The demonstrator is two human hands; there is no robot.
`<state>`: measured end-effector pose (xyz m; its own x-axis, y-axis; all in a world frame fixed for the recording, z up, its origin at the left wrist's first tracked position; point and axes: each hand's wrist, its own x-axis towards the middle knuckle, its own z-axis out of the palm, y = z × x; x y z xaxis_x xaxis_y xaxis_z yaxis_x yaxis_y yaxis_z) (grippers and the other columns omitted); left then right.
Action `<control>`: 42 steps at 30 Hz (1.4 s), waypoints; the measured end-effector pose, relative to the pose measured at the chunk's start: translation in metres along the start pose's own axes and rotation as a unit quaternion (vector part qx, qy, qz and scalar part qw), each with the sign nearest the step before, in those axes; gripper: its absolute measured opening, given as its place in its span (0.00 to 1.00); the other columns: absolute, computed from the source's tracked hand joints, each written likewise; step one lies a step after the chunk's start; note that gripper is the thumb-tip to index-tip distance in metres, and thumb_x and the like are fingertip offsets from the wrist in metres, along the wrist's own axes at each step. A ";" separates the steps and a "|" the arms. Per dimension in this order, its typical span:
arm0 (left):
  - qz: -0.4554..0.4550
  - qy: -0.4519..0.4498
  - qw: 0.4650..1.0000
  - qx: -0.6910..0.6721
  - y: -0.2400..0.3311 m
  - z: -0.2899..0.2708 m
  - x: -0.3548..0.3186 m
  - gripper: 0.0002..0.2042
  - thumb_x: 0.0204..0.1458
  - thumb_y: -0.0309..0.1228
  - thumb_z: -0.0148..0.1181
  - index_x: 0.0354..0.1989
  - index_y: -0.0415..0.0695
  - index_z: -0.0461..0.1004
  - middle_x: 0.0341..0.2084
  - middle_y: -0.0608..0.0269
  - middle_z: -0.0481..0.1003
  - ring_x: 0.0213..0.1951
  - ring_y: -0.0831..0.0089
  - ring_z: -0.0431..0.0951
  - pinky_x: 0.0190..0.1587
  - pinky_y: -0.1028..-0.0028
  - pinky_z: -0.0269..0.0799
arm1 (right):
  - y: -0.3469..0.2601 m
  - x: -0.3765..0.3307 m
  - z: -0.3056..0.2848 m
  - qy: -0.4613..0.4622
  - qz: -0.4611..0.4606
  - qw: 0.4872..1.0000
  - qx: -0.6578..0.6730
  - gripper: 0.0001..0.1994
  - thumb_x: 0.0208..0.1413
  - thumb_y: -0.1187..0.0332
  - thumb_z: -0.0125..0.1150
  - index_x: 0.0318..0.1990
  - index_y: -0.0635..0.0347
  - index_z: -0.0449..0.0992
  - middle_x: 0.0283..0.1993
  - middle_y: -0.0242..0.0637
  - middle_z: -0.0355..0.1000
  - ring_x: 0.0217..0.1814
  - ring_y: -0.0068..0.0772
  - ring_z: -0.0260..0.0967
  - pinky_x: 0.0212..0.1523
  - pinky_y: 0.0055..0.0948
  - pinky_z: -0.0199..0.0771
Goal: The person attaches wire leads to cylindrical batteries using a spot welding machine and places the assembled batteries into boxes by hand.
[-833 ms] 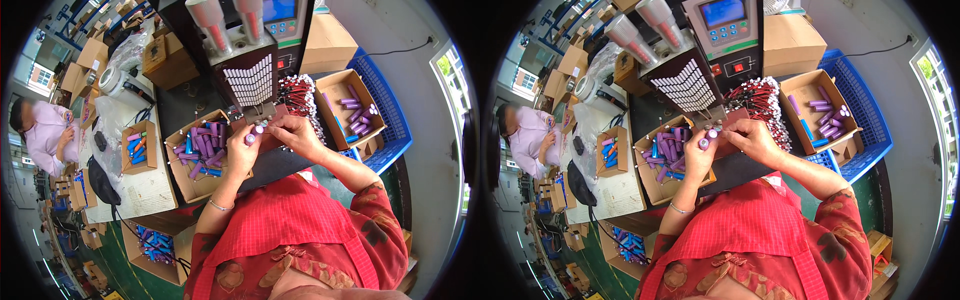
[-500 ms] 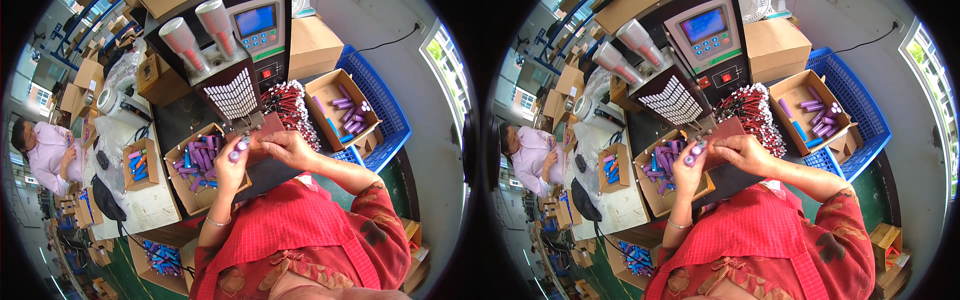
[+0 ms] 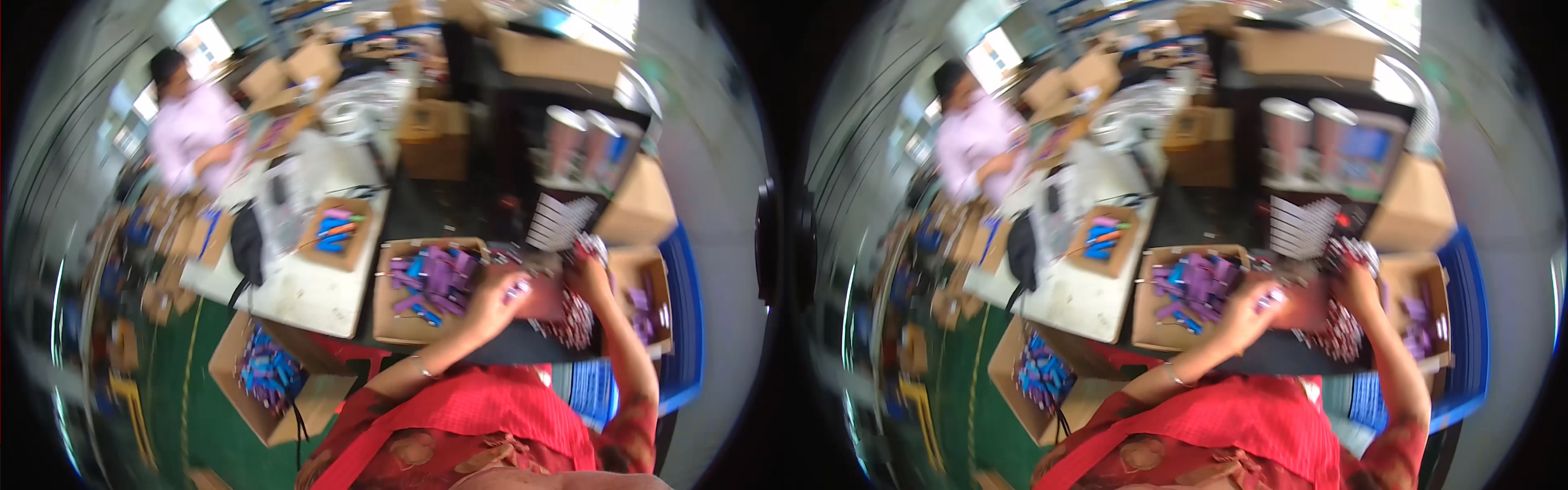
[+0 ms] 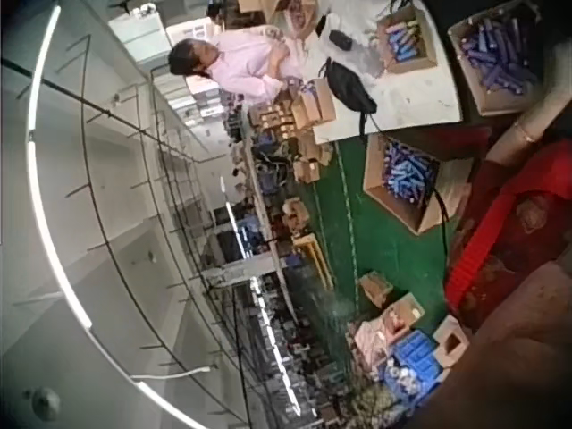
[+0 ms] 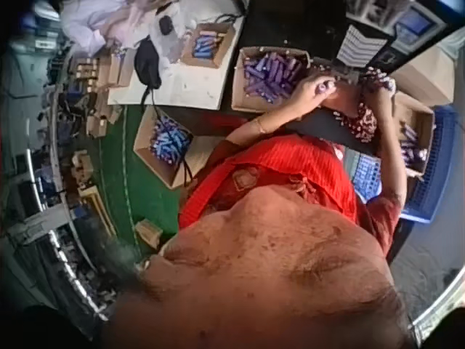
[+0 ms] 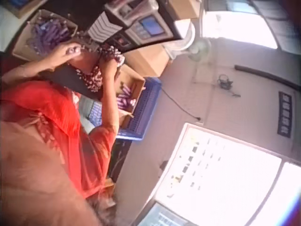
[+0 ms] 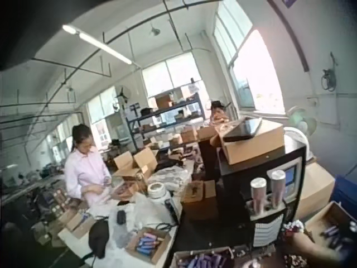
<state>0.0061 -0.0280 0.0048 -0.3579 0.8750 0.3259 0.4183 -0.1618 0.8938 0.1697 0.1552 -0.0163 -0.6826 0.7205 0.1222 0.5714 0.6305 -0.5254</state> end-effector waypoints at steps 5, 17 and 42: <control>0.082 -0.012 0.996 0.033 -0.012 0.010 -0.009 0.12 0.49 0.31 0.55 0.42 0.42 0.68 0.35 0.53 0.73 0.39 0.58 0.74 0.41 0.67 0.68 | 0.012 -0.011 0.011 0.023 -0.042 0.997 -0.064 0.06 0.38 0.71 0.52 0.20 0.65 0.73 0.21 0.52 0.68 0.24 0.51 0.68 0.24 0.40 0.66; 0.074 0.065 0.995 -0.012 -0.011 -0.009 -0.001 0.11 0.43 0.25 0.61 0.37 0.40 0.73 0.29 0.59 0.72 0.32 0.68 0.74 0.33 0.75 0.69 | -0.041 -0.035 -0.039 0.037 0.137 0.901 0.409 0.06 0.54 0.67 0.56 0.30 0.61 0.72 0.22 0.23 0.65 0.23 0.12 0.59 0.23 0.14 0.58; 0.027 -0.027 0.999 0.029 -0.004 0.006 0.015 0.10 0.43 0.21 0.57 0.36 0.38 0.71 0.29 0.53 0.73 0.30 0.59 0.75 0.33 0.71 0.69 | -0.097 -0.049 -0.016 -0.050 0.112 0.897 0.425 0.09 0.55 0.65 0.55 0.30 0.61 0.70 0.20 0.24 0.63 0.19 0.11 0.57 0.18 0.14 0.57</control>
<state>0.0044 -0.0116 0.0039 -0.2891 0.8890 0.3550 0.4847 -0.1838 0.8551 0.1551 0.0636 0.0418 -0.6554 0.7456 -0.1207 0.1751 -0.0055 -0.9845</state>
